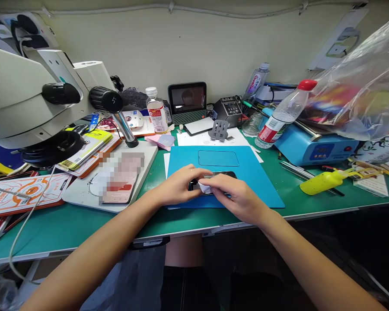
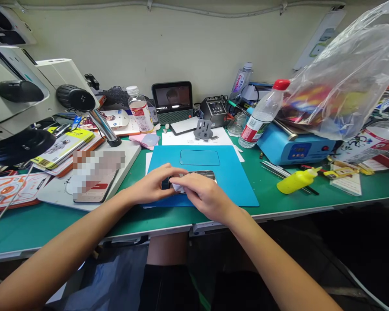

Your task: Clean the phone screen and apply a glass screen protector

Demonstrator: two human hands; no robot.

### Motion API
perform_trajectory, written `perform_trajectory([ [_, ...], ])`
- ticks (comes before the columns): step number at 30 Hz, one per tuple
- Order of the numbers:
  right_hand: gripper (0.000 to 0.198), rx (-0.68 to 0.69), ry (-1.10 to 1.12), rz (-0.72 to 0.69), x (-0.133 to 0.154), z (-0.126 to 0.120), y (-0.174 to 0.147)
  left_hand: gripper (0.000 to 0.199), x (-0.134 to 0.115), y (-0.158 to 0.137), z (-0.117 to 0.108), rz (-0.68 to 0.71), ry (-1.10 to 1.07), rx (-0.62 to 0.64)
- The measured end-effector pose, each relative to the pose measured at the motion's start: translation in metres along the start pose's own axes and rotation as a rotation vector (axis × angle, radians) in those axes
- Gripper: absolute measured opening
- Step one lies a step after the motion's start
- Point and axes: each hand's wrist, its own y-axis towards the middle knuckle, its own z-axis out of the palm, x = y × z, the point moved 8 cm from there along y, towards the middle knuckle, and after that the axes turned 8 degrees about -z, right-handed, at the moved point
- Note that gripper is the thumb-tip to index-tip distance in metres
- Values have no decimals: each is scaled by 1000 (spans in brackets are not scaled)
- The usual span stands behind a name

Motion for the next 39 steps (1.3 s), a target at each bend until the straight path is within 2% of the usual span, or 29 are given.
perform_trajectory([
  [3, 40, -15, 0, -31, 2, 0, -2, 10, -4, 1, 3, 46, 49, 9],
  [5, 42, -33, -11, -55, 4, -2, -2, 9, -4, 1, 0, 57, 75, -45],
  [9, 35, -93, -108, -91, 5, -11, -1, 3, -1, -1, -14, 72, 119, -236],
  [12, 31, -114, -196, -126, 5, -16, -2, 9, 0, -4, -24, 91, 170, -344],
  [15, 29, -83, -228, -125, 1, -15, -10, 13, -3, -4, -25, 114, 223, -308],
  [20, 30, 11, -210, -48, -7, -11, -33, 10, -11, -4, -12, 138, 227, -70],
  [22, 33, 43, -215, -21, -3, -12, -39, 10, -9, -3, -10, 111, 210, -22],
  [24, 37, 31, -242, 16, 5, -16, -41, 12, -4, -2, -11, 57, 195, -26],
  [27, 35, 33, -331, 86, 19, -11, -35, 19, 7, 0, -18, -42, 177, -124],
  [30, 46, 174, -432, 149, 22, 14, -26, 23, 17, 1, -24, -130, 144, -208],
  [32, 60, 261, -476, 189, 17, 31, -20, 23, 22, 1, -23, -166, 128, -215],
  [34, 64, 306, -485, 223, 11, 41, -14, 23, 24, 1, -22, -179, 126, -209],
  [37, 61, 316, -435, 241, 7, 44, -4, 25, 26, 2, -21, -197, 137, -207],
  [39, 53, 270, -398, 244, 8, 39, 1, 26, 26, 2, -22, -208, 143, -216],
])
